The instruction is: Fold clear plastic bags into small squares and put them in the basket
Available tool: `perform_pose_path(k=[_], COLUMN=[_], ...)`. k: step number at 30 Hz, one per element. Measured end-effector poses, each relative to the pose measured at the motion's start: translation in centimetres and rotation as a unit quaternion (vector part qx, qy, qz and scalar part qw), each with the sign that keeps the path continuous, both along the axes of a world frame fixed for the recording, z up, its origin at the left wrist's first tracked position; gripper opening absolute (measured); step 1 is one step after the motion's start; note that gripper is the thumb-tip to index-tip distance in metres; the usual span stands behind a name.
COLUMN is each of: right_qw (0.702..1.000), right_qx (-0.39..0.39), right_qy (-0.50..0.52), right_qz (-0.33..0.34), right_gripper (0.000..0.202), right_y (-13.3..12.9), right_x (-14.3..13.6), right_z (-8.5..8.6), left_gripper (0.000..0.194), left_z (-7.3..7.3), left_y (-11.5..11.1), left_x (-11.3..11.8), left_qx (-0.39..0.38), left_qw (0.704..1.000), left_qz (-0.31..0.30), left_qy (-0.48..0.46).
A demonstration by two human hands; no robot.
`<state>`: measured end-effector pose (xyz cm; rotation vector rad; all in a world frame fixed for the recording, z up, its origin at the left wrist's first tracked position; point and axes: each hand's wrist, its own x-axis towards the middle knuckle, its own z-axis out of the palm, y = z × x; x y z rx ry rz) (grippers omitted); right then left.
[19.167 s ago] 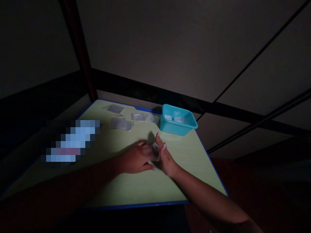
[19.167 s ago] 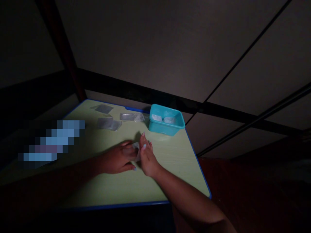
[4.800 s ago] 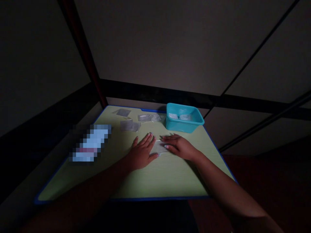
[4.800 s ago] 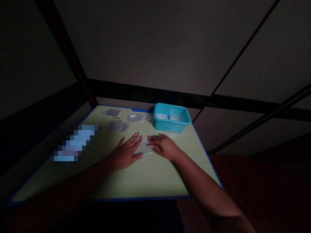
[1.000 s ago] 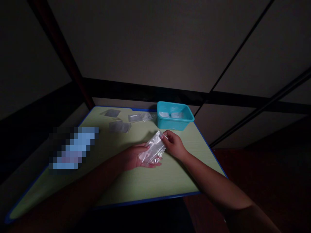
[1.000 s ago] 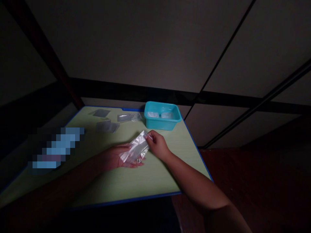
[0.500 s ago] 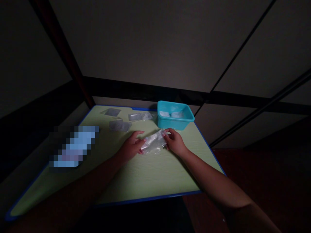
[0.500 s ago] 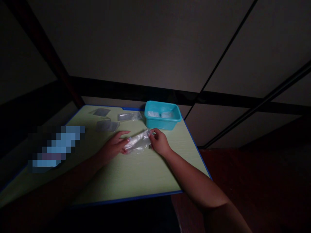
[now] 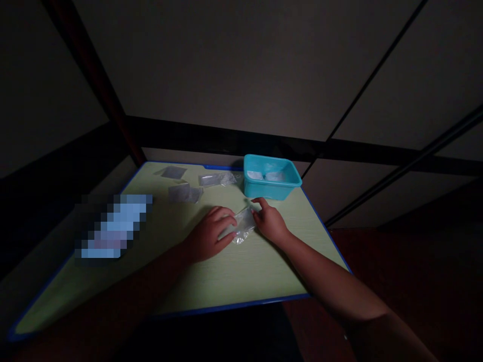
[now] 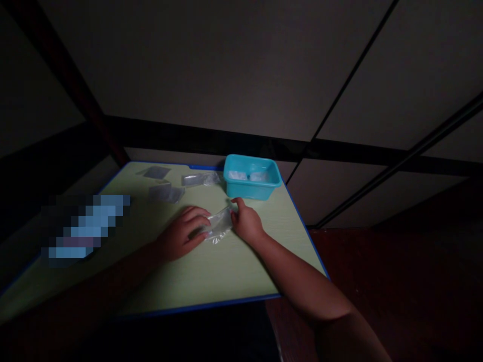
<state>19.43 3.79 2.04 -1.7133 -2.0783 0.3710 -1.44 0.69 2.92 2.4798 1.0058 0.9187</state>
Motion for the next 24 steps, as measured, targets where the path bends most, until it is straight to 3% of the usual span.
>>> perform_pose_path(k=[2,5,11,18,24], right_qw=[1.000,1.000,0.999,0.994,0.995], right_qx=[0.001,0.001,0.002,-0.011,0.004], right_qy=[-0.002,0.003,0.033,0.107,0.098], right_qz=[0.000,0.003,0.013,0.034,0.022], right_gripper=[0.032,0.030,0.029,0.025,0.025], right_y=[0.0,0.0,0.3,0.6,0.7], right_x=[0.0,0.1,0.3,0.7,0.8], right_z=[0.0,-0.1,-0.2,-0.4,0.0], left_gripper=[0.019,0.026,0.043,0.050,0.054], left_z=[0.0,-0.6,-1.3,-1.8,-1.9], left_y=[-0.4,-0.6,-0.3,-0.1,0.1], left_x=[0.2,0.2,0.0,-0.1,-0.2], left_qx=[-0.010,-0.023,-0.077,-0.086,-0.096], left_qw=[0.997,0.993,0.987,0.986,0.986], left_qz=[-0.068,-0.100,-0.111,-0.099,-0.102], left_qy=[0.029,0.057,0.086,0.100,0.088])
